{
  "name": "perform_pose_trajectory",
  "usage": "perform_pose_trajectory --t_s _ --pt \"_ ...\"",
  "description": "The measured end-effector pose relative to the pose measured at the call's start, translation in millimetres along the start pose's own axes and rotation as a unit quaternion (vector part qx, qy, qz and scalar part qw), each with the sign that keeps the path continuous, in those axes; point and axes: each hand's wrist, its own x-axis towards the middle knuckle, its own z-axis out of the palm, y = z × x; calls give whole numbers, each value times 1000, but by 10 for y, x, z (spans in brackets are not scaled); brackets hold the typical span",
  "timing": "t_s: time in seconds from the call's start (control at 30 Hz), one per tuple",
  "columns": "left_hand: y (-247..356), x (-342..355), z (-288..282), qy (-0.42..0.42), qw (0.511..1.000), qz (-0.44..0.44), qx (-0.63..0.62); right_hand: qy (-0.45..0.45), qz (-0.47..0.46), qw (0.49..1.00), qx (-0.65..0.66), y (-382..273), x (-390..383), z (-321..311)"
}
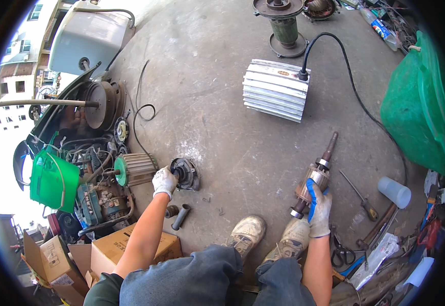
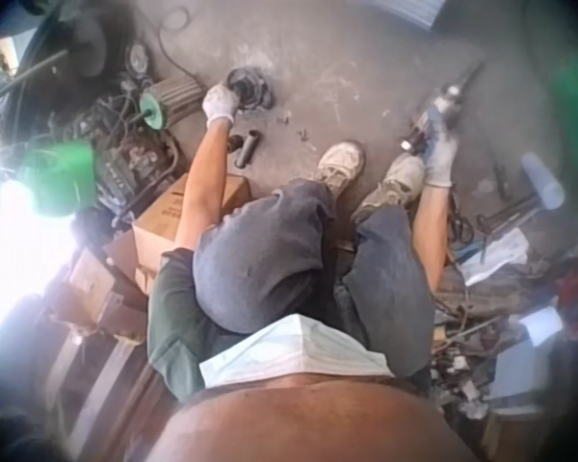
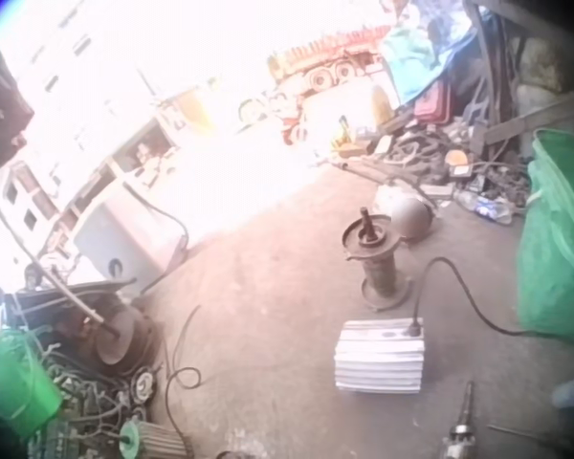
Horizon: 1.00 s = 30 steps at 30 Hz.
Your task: The person disassembles an electric motor, removes a bearing from the rotor using a hammer and a metal tube, and then reassembles the motor components.
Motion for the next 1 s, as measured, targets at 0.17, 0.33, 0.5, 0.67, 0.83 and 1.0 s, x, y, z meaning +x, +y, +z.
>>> perform_pose_trajectory --t_s 0.17,0.33,0.5,0.67,0.83,1.0 --pt "-23 -7 -12 -6 1000 -8 -9 -3 7 1000 -10 6 8 -22" --pt "-34 41 12 -14 1000 -15 -19 -19 5 1000 -8 -33 -24 4" --pt "-63 -43 -25 -22 997 1 -68 -19 1 1000 -8 -27 -23 -7" --pt "-77 -48 12 -27 996 -36 -80 -13 5 1000 -3 -23 -10 8" --pt "-64 24 72 -27 995 -50 -77 -27 -1 1000 -8 -9 -3 -31" --pt "-278 -50 256 66 971 -118 -196 2 -4 1000 -6 -13 -17 2"
